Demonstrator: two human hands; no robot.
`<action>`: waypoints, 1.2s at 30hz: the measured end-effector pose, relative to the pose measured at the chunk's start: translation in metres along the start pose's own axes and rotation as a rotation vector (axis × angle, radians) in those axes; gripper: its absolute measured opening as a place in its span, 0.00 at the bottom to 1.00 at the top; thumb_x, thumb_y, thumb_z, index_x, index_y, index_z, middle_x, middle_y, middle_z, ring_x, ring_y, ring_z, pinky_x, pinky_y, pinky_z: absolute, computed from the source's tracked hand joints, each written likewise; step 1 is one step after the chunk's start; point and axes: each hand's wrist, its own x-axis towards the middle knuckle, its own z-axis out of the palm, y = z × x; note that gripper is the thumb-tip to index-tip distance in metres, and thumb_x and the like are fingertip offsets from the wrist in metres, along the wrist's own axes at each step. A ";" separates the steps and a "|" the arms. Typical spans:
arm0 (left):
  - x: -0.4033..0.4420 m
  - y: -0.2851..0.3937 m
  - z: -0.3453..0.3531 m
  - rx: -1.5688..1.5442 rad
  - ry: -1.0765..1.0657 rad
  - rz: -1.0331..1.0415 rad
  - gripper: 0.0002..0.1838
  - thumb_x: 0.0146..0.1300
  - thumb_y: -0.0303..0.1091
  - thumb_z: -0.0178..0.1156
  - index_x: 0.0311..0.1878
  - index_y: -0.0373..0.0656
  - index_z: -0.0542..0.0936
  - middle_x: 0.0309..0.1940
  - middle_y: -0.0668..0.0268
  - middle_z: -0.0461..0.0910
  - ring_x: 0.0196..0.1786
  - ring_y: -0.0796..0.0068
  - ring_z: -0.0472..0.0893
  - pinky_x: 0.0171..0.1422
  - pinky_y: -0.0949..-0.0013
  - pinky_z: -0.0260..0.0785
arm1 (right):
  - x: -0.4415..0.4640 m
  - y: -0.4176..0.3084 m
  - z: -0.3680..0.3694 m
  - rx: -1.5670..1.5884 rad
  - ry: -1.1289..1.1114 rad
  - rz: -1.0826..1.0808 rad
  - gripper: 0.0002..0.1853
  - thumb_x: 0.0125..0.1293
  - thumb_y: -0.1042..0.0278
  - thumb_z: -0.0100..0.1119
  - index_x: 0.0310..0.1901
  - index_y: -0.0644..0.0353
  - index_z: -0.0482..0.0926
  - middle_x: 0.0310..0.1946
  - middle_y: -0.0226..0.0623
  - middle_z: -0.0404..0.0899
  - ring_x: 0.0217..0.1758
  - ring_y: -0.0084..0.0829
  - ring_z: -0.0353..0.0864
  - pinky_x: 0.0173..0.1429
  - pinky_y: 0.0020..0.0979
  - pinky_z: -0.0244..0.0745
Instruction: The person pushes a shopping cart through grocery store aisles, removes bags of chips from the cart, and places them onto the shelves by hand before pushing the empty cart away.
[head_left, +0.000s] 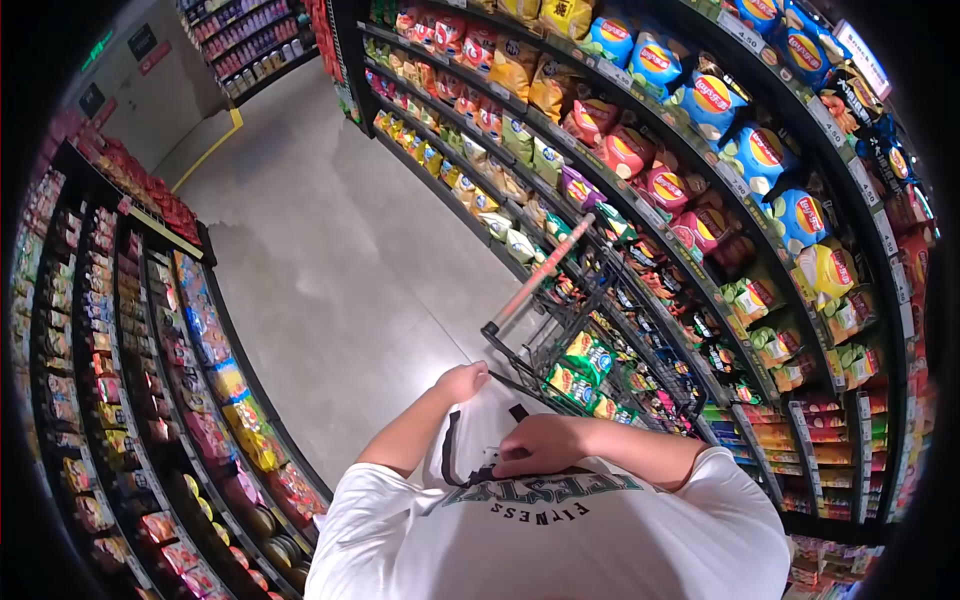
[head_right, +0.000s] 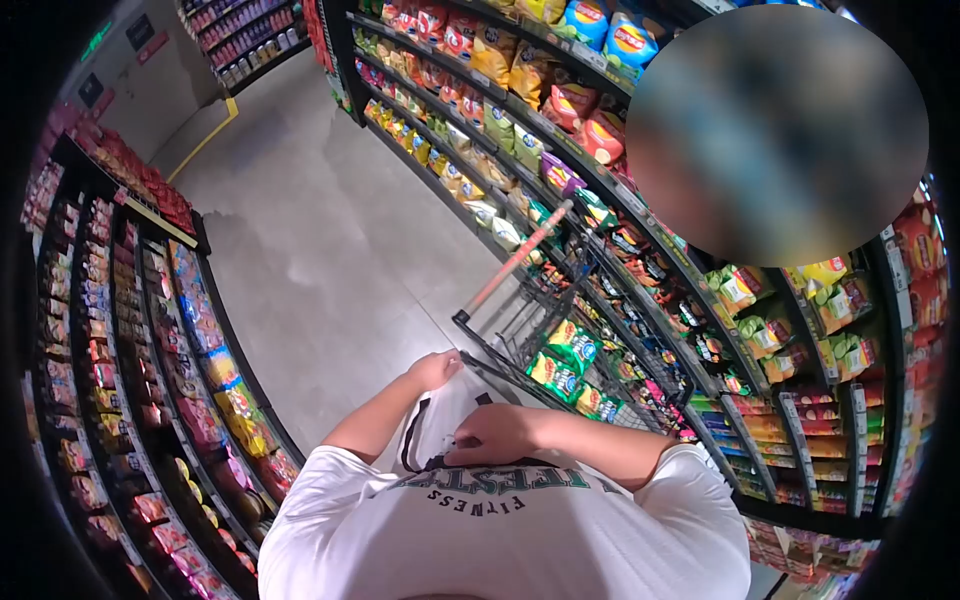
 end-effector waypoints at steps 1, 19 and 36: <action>0.002 -0.013 -0.010 0.031 0.001 0.019 0.16 0.73 0.50 0.53 0.51 0.50 0.78 0.39 0.47 0.84 0.47 0.43 0.83 0.53 0.47 0.74 | 0.009 -0.006 0.000 0.015 0.005 0.023 0.33 0.73 0.36 0.51 0.31 0.64 0.81 0.28 0.50 0.82 0.33 0.48 0.81 0.43 0.43 0.74; -0.062 0.126 -0.117 -0.466 -0.352 0.313 0.16 0.70 0.40 0.62 0.53 0.40 0.83 0.51 0.60 0.84 0.54 0.68 0.81 0.62 0.64 0.71 | -0.045 0.164 0.090 0.644 0.150 0.568 0.29 0.77 0.40 0.43 0.45 0.60 0.83 0.26 0.27 0.78 0.30 0.25 0.75 0.30 0.29 0.72; -0.063 0.200 -0.070 -0.478 -0.784 0.376 0.28 0.70 0.30 0.59 0.72 0.39 0.69 0.69 0.56 0.72 0.74 0.63 0.68 0.77 0.63 0.59 | -0.077 0.272 0.213 0.583 0.928 0.589 0.16 0.72 0.60 0.60 0.30 0.62 0.76 0.21 0.38 0.71 0.27 0.30 0.70 0.34 0.36 0.67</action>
